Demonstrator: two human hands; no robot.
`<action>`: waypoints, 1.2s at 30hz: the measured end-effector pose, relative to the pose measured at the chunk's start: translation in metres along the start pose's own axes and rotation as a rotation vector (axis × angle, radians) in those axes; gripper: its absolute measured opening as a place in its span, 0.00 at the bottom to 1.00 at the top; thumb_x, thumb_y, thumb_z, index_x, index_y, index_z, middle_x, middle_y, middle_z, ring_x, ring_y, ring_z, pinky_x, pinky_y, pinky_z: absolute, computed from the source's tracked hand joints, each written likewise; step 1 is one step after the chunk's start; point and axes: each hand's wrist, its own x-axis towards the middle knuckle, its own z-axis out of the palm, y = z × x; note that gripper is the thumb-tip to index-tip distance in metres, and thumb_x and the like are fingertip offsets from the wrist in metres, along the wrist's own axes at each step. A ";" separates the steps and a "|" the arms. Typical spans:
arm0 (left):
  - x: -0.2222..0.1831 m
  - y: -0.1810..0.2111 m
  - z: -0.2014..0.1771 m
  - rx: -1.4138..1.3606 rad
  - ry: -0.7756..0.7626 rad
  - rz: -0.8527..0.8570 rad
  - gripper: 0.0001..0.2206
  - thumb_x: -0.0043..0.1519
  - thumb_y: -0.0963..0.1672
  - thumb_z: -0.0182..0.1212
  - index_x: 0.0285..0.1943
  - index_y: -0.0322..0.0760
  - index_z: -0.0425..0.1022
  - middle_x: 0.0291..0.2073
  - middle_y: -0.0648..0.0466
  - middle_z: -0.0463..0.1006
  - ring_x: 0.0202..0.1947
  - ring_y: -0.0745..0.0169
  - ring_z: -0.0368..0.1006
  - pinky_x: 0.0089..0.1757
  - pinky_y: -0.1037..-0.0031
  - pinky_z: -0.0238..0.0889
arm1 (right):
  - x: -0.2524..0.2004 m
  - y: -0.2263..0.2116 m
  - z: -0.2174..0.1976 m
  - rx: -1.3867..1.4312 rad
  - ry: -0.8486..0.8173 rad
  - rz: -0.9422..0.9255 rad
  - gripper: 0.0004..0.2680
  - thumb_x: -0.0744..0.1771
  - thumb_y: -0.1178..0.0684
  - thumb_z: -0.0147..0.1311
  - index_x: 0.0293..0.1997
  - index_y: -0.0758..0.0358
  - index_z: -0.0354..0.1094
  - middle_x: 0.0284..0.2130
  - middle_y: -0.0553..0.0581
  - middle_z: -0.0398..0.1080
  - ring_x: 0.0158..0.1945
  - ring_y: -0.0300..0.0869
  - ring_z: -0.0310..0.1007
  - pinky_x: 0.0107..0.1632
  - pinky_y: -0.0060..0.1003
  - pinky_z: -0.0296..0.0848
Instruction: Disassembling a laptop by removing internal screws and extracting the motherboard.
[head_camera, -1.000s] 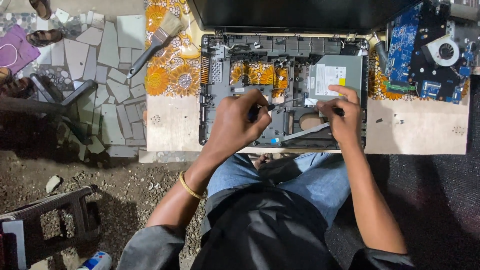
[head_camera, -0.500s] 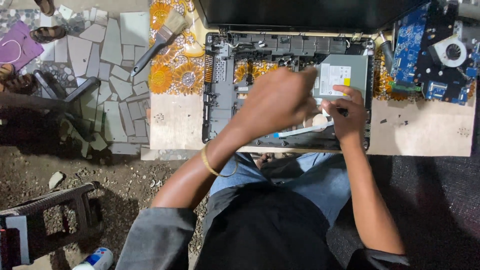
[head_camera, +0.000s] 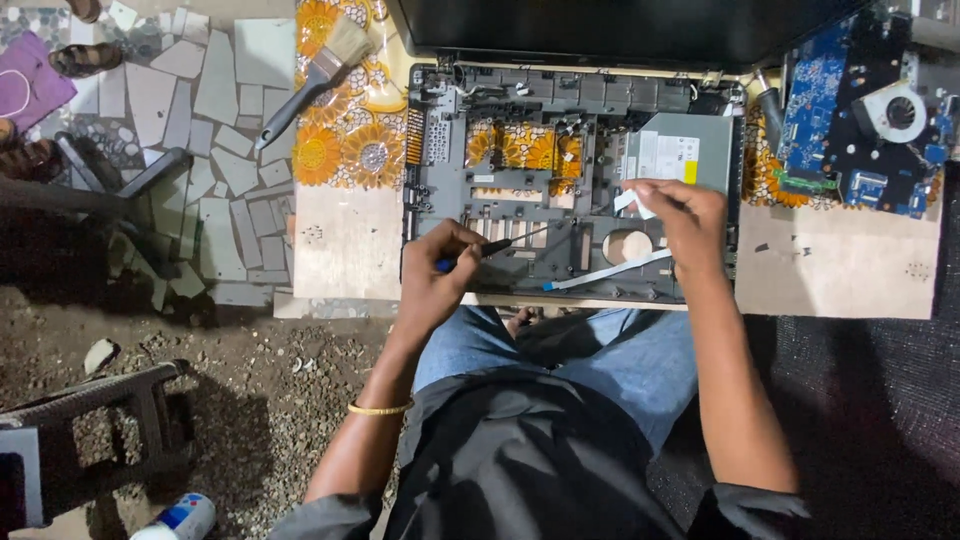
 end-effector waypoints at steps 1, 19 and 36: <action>0.002 0.004 -0.003 -0.010 -0.008 0.027 0.07 0.63 0.43 0.64 0.43 0.37 0.86 0.18 0.50 0.76 0.24 0.64 0.68 0.32 0.69 0.63 | -0.001 -0.001 0.000 0.027 0.009 0.004 0.09 0.73 0.56 0.66 0.33 0.63 0.79 0.42 0.59 0.83 0.47 0.38 0.81 0.56 0.35 0.76; 0.051 0.084 -0.002 0.410 -0.349 0.275 0.05 0.64 0.42 0.62 0.43 0.37 0.82 0.13 0.49 0.73 0.13 0.50 0.69 0.28 0.63 0.66 | 0.012 0.013 -0.004 0.109 0.064 0.149 0.08 0.72 0.51 0.70 0.44 0.66 0.83 0.40 0.63 0.82 0.45 0.41 0.84 0.55 0.34 0.82; 0.037 0.004 -0.032 0.534 -0.447 0.149 0.05 0.73 0.45 0.63 0.55 0.46 0.79 0.20 0.41 0.80 0.23 0.34 0.80 0.36 0.50 0.71 | 0.012 0.039 -0.014 0.138 0.076 0.122 0.11 0.73 0.48 0.70 0.49 0.67 0.82 0.43 0.65 0.81 0.49 0.47 0.85 0.60 0.42 0.83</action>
